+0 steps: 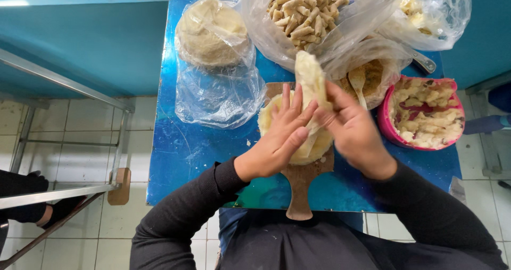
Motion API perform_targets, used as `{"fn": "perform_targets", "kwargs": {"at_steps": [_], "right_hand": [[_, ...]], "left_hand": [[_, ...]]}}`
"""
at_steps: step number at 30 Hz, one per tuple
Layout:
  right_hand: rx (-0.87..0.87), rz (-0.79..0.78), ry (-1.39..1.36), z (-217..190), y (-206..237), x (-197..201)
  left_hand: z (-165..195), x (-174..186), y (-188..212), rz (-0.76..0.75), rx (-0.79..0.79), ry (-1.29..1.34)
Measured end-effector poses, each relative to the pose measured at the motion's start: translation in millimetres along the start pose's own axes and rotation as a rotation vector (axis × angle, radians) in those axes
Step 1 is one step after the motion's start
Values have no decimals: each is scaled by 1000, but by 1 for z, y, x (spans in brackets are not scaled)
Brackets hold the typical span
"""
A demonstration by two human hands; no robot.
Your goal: The person stretches and thins a round piece of dough by hand, pulling its edges outward and rotating it over a wooden paddle on a small blue table. They repeatedly stretch the dough wider, lay it over a dough base on the paddle, and press and shape it to form a flat round crust.
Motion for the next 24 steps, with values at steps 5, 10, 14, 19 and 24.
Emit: {"fn": "perform_targets", "kwargs": {"at_steps": [5, 10, 14, 19, 24], "right_hand": [[-155, 87, -356, -6, -3, 26], [-167, 113, -546, -7, 2, 27], [-75, 80, -257, -7, -7, 24], [124, 366, 817, -30, -3, 26], [697, -72, 1168, -59, 8, -18]], "left_hand": [[-9, 13, -2, 272, 26, 256], [-28, -14, -7, 148, 221, 1520], [-23, -27, -4, 6, 271, 1699], [-46, -7, -6, 280, 380, 1512], [-43, -5, -6, 241, 348, 1538]]}}
Point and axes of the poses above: each hand's wrist, its own y-axis away from the middle knuckle, its own x-axis out of the back of the hand, z = x × y, the point moved 6 cm from there along -y, towards the middle knuckle, and after that the axes turned 1 degree about -y, right-handed, at the moved point
